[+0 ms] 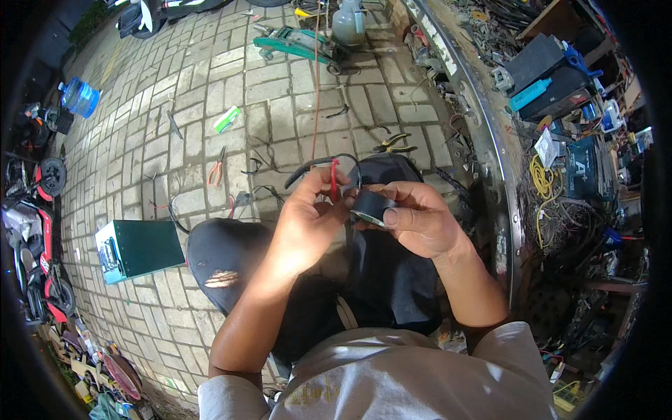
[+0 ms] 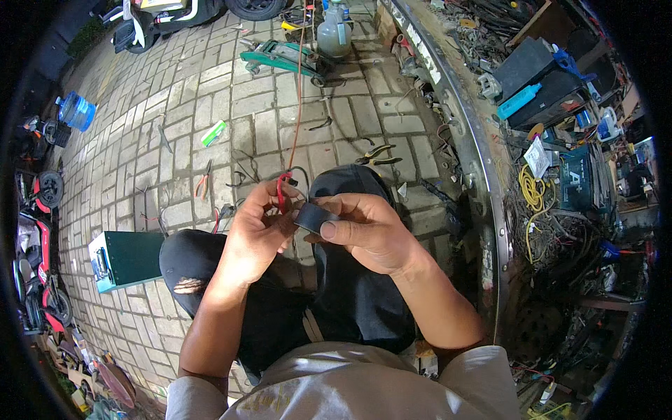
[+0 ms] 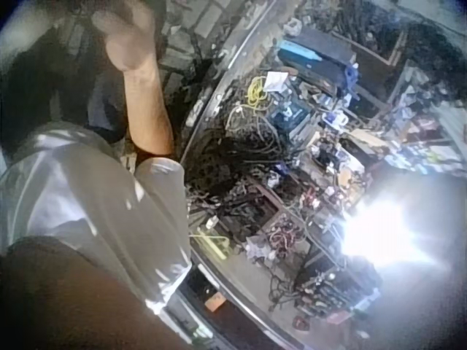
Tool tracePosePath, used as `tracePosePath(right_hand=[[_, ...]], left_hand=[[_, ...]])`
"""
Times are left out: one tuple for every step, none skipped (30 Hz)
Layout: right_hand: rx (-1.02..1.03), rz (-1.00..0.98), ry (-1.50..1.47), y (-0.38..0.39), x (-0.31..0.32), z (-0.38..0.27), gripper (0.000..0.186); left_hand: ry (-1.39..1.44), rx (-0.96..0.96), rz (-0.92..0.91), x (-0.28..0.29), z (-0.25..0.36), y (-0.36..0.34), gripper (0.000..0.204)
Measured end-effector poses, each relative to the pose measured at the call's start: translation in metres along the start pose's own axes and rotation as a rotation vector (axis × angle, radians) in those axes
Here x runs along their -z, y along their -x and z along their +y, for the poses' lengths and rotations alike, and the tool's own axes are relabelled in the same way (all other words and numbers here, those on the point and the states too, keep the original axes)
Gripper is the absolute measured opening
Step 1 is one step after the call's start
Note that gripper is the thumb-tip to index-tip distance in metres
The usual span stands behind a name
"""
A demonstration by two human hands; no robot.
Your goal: The person sits on the floor in a workshop and repairs electrical wires. They strip the insulation from the wire ends using pliers, twist the exposed copper strands together, and wrap the connections with red and black electrical tape.
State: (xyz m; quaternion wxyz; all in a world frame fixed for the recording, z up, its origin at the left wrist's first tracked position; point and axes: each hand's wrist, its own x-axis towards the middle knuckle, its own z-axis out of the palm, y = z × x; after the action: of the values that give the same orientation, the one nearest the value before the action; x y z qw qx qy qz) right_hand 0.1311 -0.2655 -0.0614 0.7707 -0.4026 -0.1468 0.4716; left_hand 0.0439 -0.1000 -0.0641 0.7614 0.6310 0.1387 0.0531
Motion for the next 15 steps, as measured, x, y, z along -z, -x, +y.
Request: tracePosePath(right_hand=[[0.015, 0.02, 0.01, 0.0, -0.001, 0.001, 0.02], [0.035, 0.067, 0.101, -0.001, -0.001, 0.001, 0.02], [0.056, 0.114, 0.191, -0.003, -0.003, 0.0, 0.021], [0.077, 0.162, 0.282, -0.005, -0.004, -0.001, 0.024], [0.062, 0.187, 0.376, -0.007, -0.009, -0.003, 0.029], [0.047, 0.213, 0.47, -0.01, -0.014, -0.004, 0.035], [0.031, 0.238, 0.564, -0.012, -0.018, -0.005, 0.04], [0.028, 0.193, 0.646, -0.013, -0.016, -0.002, 0.05], [0.019, 0.189, 0.644, -0.012, -0.02, -0.002, 0.051], [0.029, 0.166, 0.577, -0.011, -0.019, 0.0, 0.047], [0.036, 0.14, 0.508, -0.011, -0.017, 0.003, 0.043], [0.028, 0.159, 0.553, -0.01, -0.017, 0.004, 0.039], [0.019, 0.178, 0.599, -0.008, -0.018, 0.004, 0.036], [0.013, 0.194, 0.644, -0.008, -0.018, 0.005, 0.032], [0.018, 0.192, 0.668, -0.009, -0.018, 0.005, 0.03]], left_hand=[[0.056, 0.035, -0.014, -0.003, 0.003, 0.001, 0.025], [0.31, 0.134, -0.079, 0.001, 0.0, -0.002, 0.026], [0.397, 0.161, -0.056, -0.001, 0.0, 0.0, 0.026], [0.483, 0.188, -0.034, -0.004, 0.003, 0.002, 0.026], [0.571, 0.215, -0.013, -0.008, 0.006, 0.003, 0.026], [0.547, 0.136, -0.02, -0.008, -0.002, 0.003, 0.029], [0.474, 0.149, 0.027, -0.009, -0.001, 0.002, 0.029], [0.402, 0.162, 0.073, -0.01, 0.0, 0.001, 0.029], [0.33, 0.173, 0.12, -0.011, 0.001, -0.001, 0.029], [0.334, 0.201, 0.134, -0.007, 0.001, -0.004, 0.028], [0.337, 0.23, 0.153, -0.002, 0.0, -0.007, 0.028], [0.381, 0.264, 0.173, -0.002, 0.0, -0.008, 0.028], [0.425, 0.299, 0.194, -0.002, 0.001, -0.009, 0.028], [0.43, 0.316, 0.22, -0.002, 0.001, -0.009, 0.028], [0.435, 0.334, 0.246, -0.001, 0.001, -0.01, 0.028]])
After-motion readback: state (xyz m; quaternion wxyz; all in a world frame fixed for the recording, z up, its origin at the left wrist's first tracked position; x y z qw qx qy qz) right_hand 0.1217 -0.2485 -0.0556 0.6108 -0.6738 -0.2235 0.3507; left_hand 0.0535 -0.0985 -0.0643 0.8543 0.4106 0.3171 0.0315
